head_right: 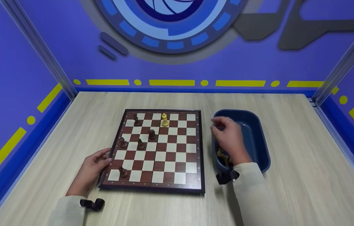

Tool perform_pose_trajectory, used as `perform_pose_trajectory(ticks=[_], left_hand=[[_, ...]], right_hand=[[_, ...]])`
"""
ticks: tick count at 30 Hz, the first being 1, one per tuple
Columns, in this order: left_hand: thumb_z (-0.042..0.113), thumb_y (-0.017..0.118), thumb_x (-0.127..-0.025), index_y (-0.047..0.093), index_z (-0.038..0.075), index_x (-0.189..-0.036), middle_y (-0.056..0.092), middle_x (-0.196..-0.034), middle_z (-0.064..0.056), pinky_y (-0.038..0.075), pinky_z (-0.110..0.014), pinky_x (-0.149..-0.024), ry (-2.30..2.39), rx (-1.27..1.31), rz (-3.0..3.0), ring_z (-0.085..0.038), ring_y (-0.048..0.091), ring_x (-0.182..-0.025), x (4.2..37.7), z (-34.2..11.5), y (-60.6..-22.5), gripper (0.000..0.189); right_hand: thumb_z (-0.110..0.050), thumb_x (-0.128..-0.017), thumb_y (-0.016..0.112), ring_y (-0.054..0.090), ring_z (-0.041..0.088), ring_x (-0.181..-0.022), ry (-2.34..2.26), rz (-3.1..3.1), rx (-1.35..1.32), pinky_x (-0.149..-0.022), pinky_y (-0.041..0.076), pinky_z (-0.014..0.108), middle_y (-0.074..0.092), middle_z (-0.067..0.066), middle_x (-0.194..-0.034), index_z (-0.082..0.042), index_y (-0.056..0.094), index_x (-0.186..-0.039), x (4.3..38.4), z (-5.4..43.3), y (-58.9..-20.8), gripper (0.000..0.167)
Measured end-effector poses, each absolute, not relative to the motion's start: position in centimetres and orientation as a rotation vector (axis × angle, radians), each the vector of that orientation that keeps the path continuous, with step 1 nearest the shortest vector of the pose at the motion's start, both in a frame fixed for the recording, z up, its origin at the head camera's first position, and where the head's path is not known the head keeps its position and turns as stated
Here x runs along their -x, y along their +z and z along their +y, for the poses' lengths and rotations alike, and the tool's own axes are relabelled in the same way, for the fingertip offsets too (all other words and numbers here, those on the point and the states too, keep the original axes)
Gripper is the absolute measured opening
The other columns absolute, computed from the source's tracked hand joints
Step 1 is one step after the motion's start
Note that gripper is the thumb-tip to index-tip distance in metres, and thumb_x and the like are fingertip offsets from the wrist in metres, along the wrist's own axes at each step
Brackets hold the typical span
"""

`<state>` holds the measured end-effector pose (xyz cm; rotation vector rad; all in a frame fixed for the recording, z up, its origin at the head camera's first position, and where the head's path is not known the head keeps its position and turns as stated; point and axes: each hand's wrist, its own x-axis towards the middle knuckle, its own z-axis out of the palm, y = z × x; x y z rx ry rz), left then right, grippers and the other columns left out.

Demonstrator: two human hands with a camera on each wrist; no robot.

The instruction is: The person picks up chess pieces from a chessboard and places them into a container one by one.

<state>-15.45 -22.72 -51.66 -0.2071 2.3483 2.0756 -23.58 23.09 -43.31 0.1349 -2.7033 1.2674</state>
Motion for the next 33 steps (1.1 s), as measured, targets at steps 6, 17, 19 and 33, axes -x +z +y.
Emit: perform_pose_trajectory(ticks=[6, 17, 19, 33], left_hand=[[-0.001, 0.062, -0.090, 0.051, -0.005, -0.135, 0.059, -0.097, -0.010, 0.054, -0.023, -0.070, 2.068, 0.187, 2.373, -0.008, 0.062, -0.080, 15.5, -22.7, -51.7, 0.046], [0.002, 0.062, -0.092, 0.050, -0.003, -0.137, 0.059, -0.098, -0.010, 0.055, -0.025, -0.069, 2.007, 0.139, 2.413, -0.010, 0.065, -0.082, 15.5, -22.9, -51.7, 0.047], [0.002, 0.062, -0.092, 0.050, -0.003, -0.137, 0.058, -0.097, -0.010, 0.055, -0.026, -0.069, 2.016, 0.141, 2.400, -0.011, 0.065, -0.081, 15.4, -22.9, -51.6, 0.047], [0.001, 0.062, -0.091, 0.051, -0.004, -0.136, 0.058, -0.096, -0.009, 0.053, -0.024, -0.068, 2.022, 0.148, 2.406, -0.008, 0.060, -0.076, 15.5, -22.9, -51.8, 0.047]], right_hand=[[-0.023, -0.094, 0.063, 0.061, 0.021, -0.104, 1.281, -2.674, -0.149, -0.076, 0.045, 0.006, 0.066, 0.009, -0.117, -0.012, 0.064, -0.122, 23.9, 22.0, -43.4, 0.030], [-0.017, -0.091, 0.065, 0.063, 0.023, -0.103, 1.297, -2.620, -0.193, -0.074, 0.043, 0.006, 0.068, 0.013, -0.114, -0.008, 0.066, -0.120, 24.8, 20.2, -43.7, 0.029], [-0.016, -0.091, 0.065, 0.063, 0.023, -0.102, 1.291, -2.624, -0.192, -0.074, 0.043, 0.008, 0.068, 0.013, -0.113, -0.008, 0.066, -0.119, 24.9, 19.8, -43.7, 0.029], [-0.017, -0.093, 0.064, 0.063, 0.024, -0.103, 1.349, -2.638, -0.181, -0.086, 0.052, 0.031, 0.067, 0.012, -0.114, -0.008, 0.065, -0.120, 25.6, 18.1, -44.1, 0.029]])
